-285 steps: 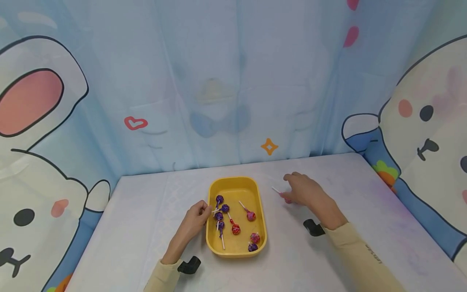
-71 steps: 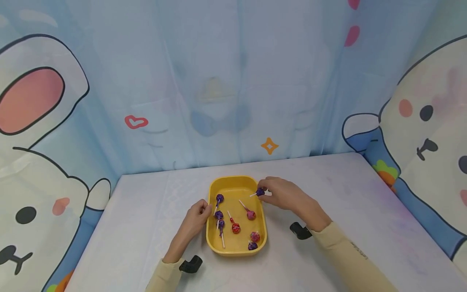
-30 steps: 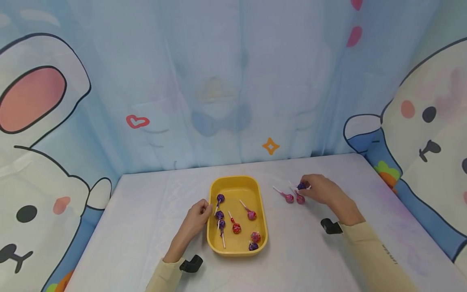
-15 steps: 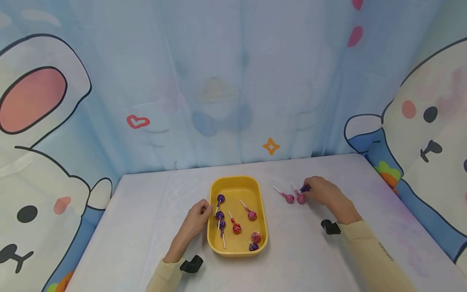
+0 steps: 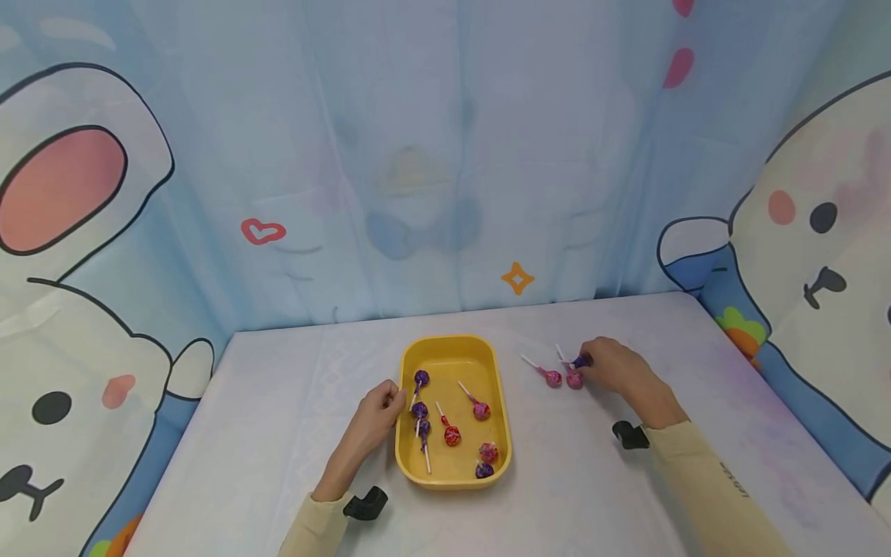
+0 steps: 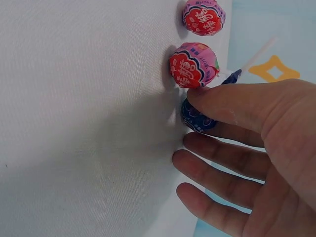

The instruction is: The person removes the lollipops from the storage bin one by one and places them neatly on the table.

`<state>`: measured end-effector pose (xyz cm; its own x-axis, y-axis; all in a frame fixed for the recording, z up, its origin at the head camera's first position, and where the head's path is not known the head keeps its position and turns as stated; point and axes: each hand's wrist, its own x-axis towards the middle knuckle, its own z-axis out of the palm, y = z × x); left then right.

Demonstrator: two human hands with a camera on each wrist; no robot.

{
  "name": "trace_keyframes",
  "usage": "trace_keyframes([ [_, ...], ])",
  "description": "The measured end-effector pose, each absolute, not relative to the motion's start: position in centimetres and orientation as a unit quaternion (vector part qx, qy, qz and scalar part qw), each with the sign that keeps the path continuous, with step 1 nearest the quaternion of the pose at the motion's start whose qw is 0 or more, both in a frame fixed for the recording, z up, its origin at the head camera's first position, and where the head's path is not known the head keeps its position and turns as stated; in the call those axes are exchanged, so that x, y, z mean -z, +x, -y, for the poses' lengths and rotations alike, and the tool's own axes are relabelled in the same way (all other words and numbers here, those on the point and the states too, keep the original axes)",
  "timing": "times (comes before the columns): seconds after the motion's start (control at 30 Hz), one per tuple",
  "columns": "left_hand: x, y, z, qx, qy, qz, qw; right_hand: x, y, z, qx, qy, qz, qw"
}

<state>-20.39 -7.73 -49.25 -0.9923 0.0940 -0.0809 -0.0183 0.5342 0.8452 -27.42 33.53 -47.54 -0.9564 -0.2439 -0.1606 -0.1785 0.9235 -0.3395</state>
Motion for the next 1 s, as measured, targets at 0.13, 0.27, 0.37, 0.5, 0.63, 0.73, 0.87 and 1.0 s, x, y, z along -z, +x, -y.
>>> trace_keyframes([
  [0.13,49.3,-20.4,7.7,-0.483,0.022,-0.873,0.057,47.5,-27.4,-33.5,0.163,-0.103,-0.975,0.105],
  [0.27,49.4,-20.5,7.7,-0.487,0.024,-0.871,0.058,47.5,-27.3,-33.6,0.159,-0.097,-0.976,0.109],
  [0.37,49.4,-20.4,7.7,-0.487,0.023,-0.871,0.061,47.5,-27.1,-33.7,0.157,-0.091,-0.977,0.112],
  [0.5,49.4,-20.4,7.7,-0.489,0.022,-0.870,0.063,47.3,-27.0,-33.7,0.155,-0.081,-0.978,0.116],
  [0.63,49.4,-20.5,7.7,-0.489,0.023,-0.870,0.063,46.8,-26.8,-33.6,0.149,-0.074,-0.979,0.116],
  [0.73,49.4,-20.4,7.7,-0.487,0.024,-0.871,0.065,46.5,-26.8,-33.6,0.148,-0.074,-0.979,0.117],
  [0.87,49.3,-20.4,7.7,-0.485,0.027,-0.872,0.061,46.3,-27.0,-33.6,0.149,-0.077,-0.978,0.122],
  [1.0,49.4,-20.4,7.7,-0.486,0.032,-0.872,0.055,46.1,-27.2,-33.3,0.150,-0.082,-0.977,0.124],
])
